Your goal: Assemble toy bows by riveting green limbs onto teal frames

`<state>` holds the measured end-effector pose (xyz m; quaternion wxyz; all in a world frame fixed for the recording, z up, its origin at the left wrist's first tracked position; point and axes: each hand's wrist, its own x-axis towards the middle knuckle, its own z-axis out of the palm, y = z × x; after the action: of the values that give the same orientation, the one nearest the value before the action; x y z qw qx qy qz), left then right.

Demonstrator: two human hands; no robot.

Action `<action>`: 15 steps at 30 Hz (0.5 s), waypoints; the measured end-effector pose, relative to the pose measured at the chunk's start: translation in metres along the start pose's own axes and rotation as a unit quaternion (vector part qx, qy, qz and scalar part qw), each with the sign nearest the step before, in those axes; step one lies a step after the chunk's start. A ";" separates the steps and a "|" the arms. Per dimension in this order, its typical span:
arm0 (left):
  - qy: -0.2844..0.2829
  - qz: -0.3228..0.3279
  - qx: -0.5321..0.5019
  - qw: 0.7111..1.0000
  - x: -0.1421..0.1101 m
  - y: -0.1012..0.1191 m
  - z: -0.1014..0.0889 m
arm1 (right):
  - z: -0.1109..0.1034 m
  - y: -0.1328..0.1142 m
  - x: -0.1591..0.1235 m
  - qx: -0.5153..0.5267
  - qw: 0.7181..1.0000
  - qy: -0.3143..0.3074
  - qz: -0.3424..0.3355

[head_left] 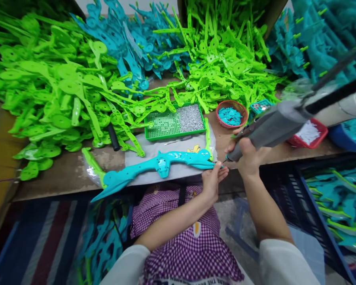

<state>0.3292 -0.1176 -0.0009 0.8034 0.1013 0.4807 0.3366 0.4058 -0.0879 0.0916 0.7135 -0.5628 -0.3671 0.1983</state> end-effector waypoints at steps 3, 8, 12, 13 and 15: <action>-0.006 0.011 -0.005 1.000 0.001 -0.003 -0.002 | 0.004 0.002 0.001 0.018 1.000 -0.006 -0.005; -0.023 0.026 -0.025 0.999 0.004 -0.007 -0.003 | 0.009 0.007 -0.009 0.017 0.999 -0.024 0.017; -0.020 0.020 -0.017 0.999 0.007 -0.009 -0.005 | 0.012 0.017 -0.016 -0.006 1.000 -0.020 0.021; -0.019 0.020 -0.016 0.999 0.008 -0.010 -0.005 | 0.013 0.019 -0.017 -0.006 1.000 -0.021 0.021; -0.023 0.023 -0.020 0.999 0.009 -0.011 -0.006 | 0.014 0.023 -0.018 -0.002 0.999 -0.027 0.025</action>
<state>0.3318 -0.1211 -0.0156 0.8081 0.1042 0.4528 0.3619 0.3867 -0.0852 0.0660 0.6973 -0.5676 -0.3719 0.2307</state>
